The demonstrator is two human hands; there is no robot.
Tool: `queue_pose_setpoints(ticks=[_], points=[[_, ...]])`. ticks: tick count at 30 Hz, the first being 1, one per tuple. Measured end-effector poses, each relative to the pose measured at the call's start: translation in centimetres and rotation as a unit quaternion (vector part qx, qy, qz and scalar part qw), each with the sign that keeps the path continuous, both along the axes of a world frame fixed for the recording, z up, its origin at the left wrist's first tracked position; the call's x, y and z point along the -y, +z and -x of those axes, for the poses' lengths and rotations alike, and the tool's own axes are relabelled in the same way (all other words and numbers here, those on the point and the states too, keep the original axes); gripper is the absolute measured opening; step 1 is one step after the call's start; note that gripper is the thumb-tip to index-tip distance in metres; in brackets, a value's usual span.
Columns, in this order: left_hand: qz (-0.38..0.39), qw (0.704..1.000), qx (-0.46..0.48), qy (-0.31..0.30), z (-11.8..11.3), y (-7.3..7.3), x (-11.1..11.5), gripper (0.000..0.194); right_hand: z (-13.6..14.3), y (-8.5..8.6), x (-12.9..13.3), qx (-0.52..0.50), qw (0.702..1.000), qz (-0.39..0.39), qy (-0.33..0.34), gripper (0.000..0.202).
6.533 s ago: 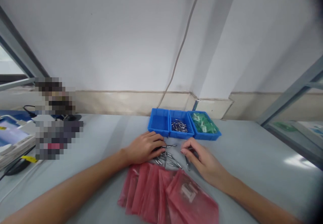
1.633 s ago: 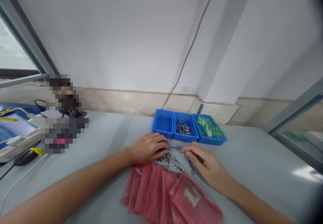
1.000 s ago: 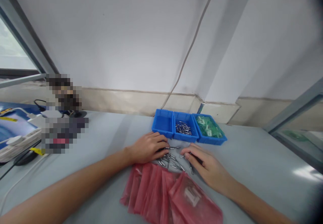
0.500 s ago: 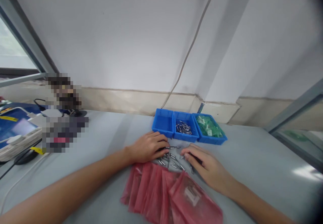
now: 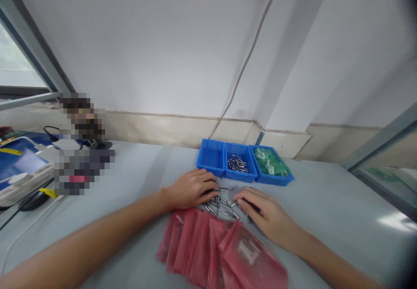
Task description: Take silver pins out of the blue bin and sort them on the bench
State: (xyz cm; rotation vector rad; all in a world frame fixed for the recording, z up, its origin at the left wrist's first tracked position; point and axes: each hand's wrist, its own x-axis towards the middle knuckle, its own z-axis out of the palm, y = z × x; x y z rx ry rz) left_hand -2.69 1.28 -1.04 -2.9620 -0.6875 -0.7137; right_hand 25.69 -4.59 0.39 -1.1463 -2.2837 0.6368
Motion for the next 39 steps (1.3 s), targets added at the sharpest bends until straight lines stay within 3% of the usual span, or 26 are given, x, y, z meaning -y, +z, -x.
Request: queue_pose_setpoints(ticks=[39], points=[[0.004, 1.0, -0.005, 0.002, -0.05, 0.27, 0.07, 0.029, -0.16, -0.31, -0.01, 0.002, 1.0, 0.0, 0.001, 0.024]])
